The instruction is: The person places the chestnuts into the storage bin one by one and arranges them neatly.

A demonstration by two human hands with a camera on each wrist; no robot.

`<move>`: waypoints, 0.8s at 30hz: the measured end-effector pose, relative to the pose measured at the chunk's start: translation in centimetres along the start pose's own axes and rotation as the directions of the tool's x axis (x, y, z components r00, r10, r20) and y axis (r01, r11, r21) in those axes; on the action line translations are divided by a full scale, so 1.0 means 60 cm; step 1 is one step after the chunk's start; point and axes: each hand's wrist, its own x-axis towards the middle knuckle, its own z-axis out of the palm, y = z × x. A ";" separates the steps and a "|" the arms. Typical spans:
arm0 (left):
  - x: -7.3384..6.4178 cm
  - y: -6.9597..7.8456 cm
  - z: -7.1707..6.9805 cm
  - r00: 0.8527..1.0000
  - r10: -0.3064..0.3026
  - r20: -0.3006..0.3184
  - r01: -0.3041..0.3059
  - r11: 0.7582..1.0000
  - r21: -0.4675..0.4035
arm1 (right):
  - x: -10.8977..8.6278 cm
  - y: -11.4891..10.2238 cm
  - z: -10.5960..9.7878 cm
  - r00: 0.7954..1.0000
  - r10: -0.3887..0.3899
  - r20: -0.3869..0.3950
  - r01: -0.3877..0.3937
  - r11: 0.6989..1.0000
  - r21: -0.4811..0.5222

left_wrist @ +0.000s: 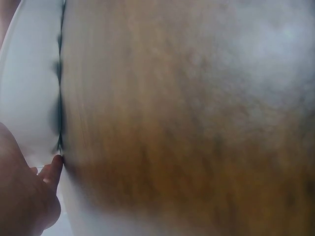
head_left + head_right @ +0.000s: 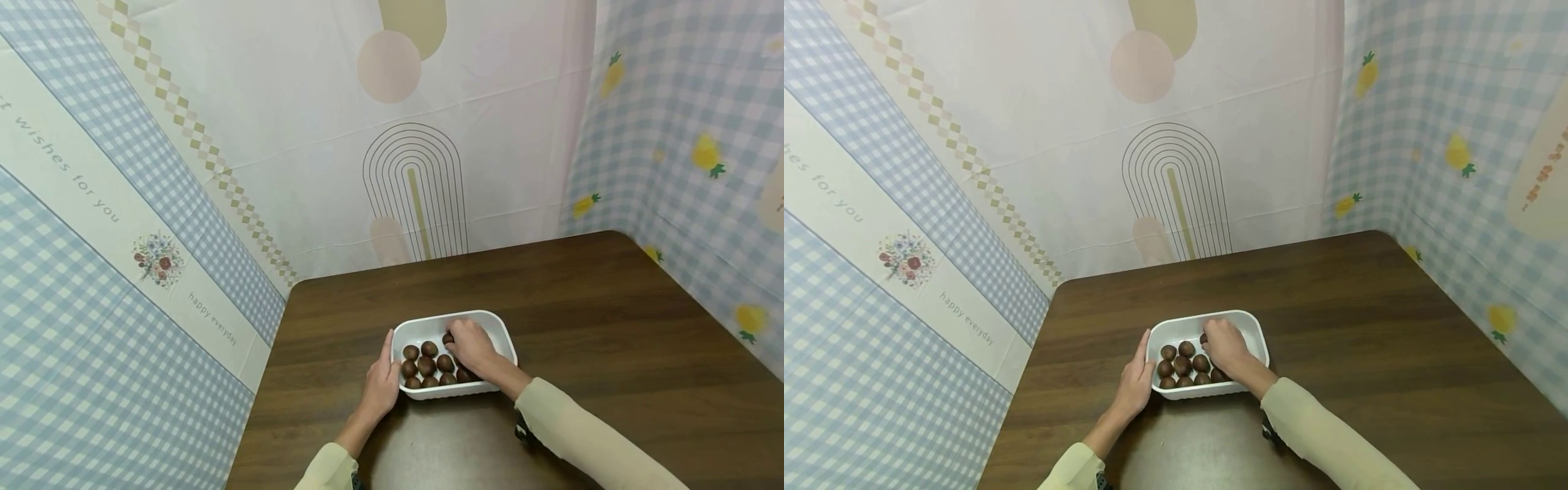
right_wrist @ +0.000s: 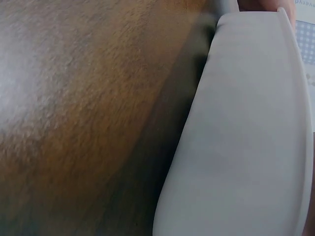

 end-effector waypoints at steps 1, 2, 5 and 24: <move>0.000 -0.010 0.006 1.000 0.013 -0.007 -0.012 1.000 0.020 | 0.000 -0.001 0.001 1.000 0.007 0.001 -0.007 1.000 0.001; 0.000 -0.010 0.005 1.000 0.019 -0.008 -0.018 1.000 0.018 | 0.000 -0.001 0.002 1.000 0.014 0.003 -0.014 1.000 0.000; -0.001 0.000 -0.001 0.999 0.045 -0.013 -0.045 0.999 0.010 | 0.000 -0.002 0.003 1.000 0.030 0.006 -0.030 1.000 0.006; 0.001 -0.009 0.008 1.000 0.003 -0.009 -0.003 1.000 0.014 | 0.000 -0.003 0.006 0.998 0.062 0.018 -0.063 0.994 0.088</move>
